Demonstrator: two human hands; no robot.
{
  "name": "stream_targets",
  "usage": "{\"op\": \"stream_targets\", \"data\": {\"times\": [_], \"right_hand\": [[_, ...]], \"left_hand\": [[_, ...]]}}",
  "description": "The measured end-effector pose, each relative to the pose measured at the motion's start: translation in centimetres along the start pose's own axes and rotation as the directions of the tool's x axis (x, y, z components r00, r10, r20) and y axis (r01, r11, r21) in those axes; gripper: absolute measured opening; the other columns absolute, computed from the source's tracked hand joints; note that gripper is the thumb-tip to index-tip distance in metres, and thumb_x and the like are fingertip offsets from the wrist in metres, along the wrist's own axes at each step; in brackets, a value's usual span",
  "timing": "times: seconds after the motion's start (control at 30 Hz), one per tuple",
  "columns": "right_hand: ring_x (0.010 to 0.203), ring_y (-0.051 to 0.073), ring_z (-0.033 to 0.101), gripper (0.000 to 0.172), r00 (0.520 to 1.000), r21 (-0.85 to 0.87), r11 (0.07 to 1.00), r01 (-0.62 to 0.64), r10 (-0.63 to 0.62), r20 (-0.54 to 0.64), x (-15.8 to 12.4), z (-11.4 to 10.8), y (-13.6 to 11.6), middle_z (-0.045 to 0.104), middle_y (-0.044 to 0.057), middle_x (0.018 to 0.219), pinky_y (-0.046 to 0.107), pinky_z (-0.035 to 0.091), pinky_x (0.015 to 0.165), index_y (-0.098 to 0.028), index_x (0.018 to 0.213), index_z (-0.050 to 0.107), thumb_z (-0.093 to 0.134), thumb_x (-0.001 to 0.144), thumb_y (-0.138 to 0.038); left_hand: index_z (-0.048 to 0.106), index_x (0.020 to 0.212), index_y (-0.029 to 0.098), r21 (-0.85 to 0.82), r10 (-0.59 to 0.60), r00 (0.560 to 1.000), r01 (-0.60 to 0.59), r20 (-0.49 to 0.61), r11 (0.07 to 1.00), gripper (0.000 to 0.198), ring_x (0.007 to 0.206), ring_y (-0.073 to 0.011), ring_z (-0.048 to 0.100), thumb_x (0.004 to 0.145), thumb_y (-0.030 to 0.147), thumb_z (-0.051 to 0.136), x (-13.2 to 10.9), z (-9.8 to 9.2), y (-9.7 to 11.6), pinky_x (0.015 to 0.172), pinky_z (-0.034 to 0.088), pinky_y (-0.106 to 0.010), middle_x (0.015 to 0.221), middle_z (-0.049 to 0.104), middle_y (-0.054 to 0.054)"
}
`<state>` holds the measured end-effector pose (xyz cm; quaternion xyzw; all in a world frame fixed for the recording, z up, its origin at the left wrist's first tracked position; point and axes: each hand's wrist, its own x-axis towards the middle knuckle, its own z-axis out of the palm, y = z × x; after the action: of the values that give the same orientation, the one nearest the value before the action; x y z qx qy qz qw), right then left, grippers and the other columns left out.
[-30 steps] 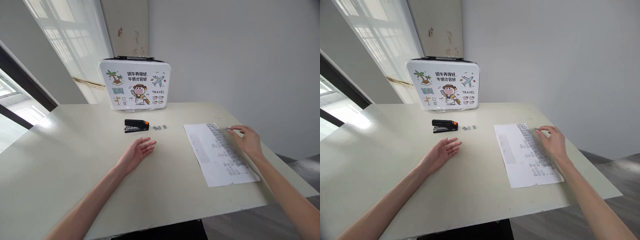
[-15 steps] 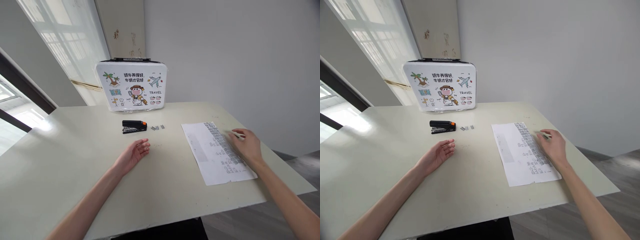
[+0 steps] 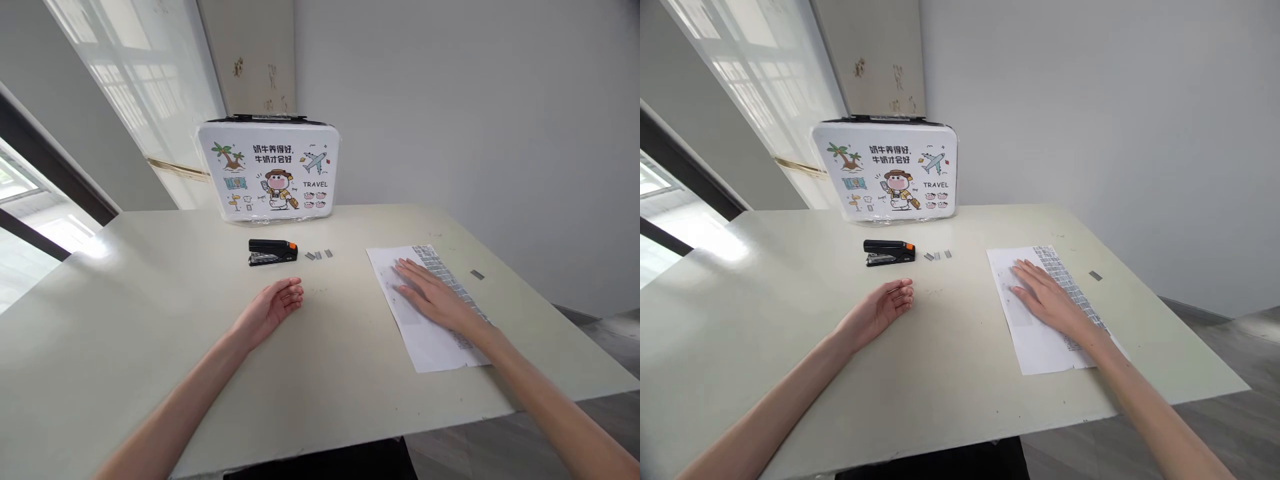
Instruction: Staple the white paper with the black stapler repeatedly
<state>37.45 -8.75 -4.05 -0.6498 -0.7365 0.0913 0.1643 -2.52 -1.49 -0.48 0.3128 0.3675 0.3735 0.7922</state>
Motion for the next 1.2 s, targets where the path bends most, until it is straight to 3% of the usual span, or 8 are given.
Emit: {"op": "stream_targets", "data": {"times": [0.13, 0.57, 0.73, 0.8, 0.87, 0.97, 1.07, 1.2], "right_hand": [[0.163, 0.028, 0.019, 0.066, 1.0, -0.06, 0.998, -0.019, 0.018, -0.022, 1.2, 0.0, 0.3, 0.029, 0.001, 0.174, 0.055, 0.016, 0.134, -0.031, 0.166, 0.033, 0.03, 0.108, -0.062], [0.163, 0.027, 0.015, 0.067, 0.998, -0.074, 0.996, -0.052, 0.053, 0.012, 1.3, 1.0, 1.8, 0.021, -0.002, 0.175, 0.054, 0.015, 0.134, -0.033, 0.168, 0.027, 0.028, 0.108, -0.062], [0.163, 0.03, 0.017, 0.072, 0.998, -0.095, 0.994, -0.056, 0.055, -0.012, 0.8, 2.6, 0.0, 0.022, 0.001, 0.175, 0.055, 0.013, 0.134, -0.029, 0.168, 0.029, 0.029, 0.106, -0.066], [0.163, 0.03, 0.017, 0.072, 0.999, -0.084, 0.996, -0.017, 0.014, -0.035, 0.4, 3.8, -2.5, 0.024, 0.002, 0.175, 0.056, 0.012, 0.134, -0.028, 0.168, 0.029, 0.03, 0.106, -0.065], [0.163, 0.03, 0.015, 0.072, 0.999, -0.049, 0.999, -0.002, -0.001, -0.048, 0.2, 5.2, -5.8, 0.023, 0.004, 0.175, 0.057, 0.01, 0.133, -0.026, 0.168, 0.03, 0.03, 0.107, -0.064], [0.164, 0.03, 0.013, 0.07, 0.997, 0.066, 0.998, -0.002, 0.007, -0.082, 0.5, 7.4, -11.5, 0.022, 0.005, 0.175, 0.06, 0.008, 0.133, -0.025, 0.167, 0.032, 0.03, 0.108, -0.062], [0.164, 0.03, 0.012, 0.065, 0.994, 0.222, 0.975, 0.017, 0.008, -0.108, 1.4, 8.8, -16.4, 0.026, 0.005, 0.174, 0.061, 0.007, 0.133, -0.024, 0.165, 0.037, 0.029, 0.109, -0.057], [0.162, 0.026, 0.022, 0.06, 0.995, 0.497, 0.867, -0.023, 0.066, -0.07, 2.4, 7.9, -19.2, 0.035, 0.005, 0.172, 0.055, 0.021, 0.132, -0.025, 0.162, 0.043, 0.025, 0.111, -0.051]], "left_hand": [[0.075, 0.098, 0.014, 0.0, 0.004, 1.0, -0.004, 0.001, 1.0, 0.011, 0.081, -0.016, 0.066, 0.096, 0.022, 0.067, 0.0, 0.0, -0.1, 0.085, 0.057, -0.028, 0.09, 0.069, -0.007], [0.076, 0.1, 0.016, 0.03, 0.015, 0.999, -0.016, 0.031, 0.999, 0.014, 0.084, -0.0155, 0.065, 0.095, 0.027, 0.07, 0.3, -0.4, -0.3, 0.086, 0.057, -0.028, 0.092, 0.067, -0.006], [0.072, 0.106, 0.019, 0.278, 0.169, 0.981, -0.189, 0.096, 0.942, 0.026, 0.087, -0.019, 0.066, 0.101, 0.042, 0.061, 0.0, -0.4, -0.7, 0.087, 0.056, -0.034, 0.096, 0.069, -0.007], [0.07, 0.11, 0.021, 0.541, 0.284, 0.943, -0.332, 0.173, 0.772, 0.029, 0.094, -0.022, 0.067, 0.105, 0.045, 0.054, -0.3, -0.3, -1.1, 0.09, 0.056, -0.038, 0.101, 0.071, -0.008], [0.069, 0.113, 0.023, 0.756, 0.366, 0.881, -0.454, 0.302, 0.471, 0.027, 0.107, -0.0246, 0.067, 0.106, 0.041, 0.05, -0.5, 0.0, -1.6, 0.099, 0.054, -0.042, 0.112, 0.072, -0.009], [0.066, 0.124, 0.025, 0.806, 0.376, 0.762, -0.588, 0.527, 0.061, 0.025, 0.132, -0.0274, 0.057, 0.107, 0.035, 0.05, -0.6, 0.4, -2.4, 0.114, 0.047, -0.048, 0.133, 0.068, -0.009], [0.057, 0.144, 0.028, 0.763, 0.312, 0.703, -0.631, 0.639, -0.14, 0.036, 0.149, -0.0272, 0.045, 0.109, 0.035, 0.048, -0.6, 0.4, -2.9, 0.122, 0.04, -0.05, 0.15, 0.06, -0.008], [0.033, 0.165, 0.032, 0.764, 0.235, 0.73, -0.578, 0.641, -0.287, 0.058, 0.157, -0.0274, 0.033, 0.11, 0.045, 0.046, -0.9, -1.1, -2.3, 0.128, 0.032, -0.05, 0.166, 0.044, -0.005]]}}
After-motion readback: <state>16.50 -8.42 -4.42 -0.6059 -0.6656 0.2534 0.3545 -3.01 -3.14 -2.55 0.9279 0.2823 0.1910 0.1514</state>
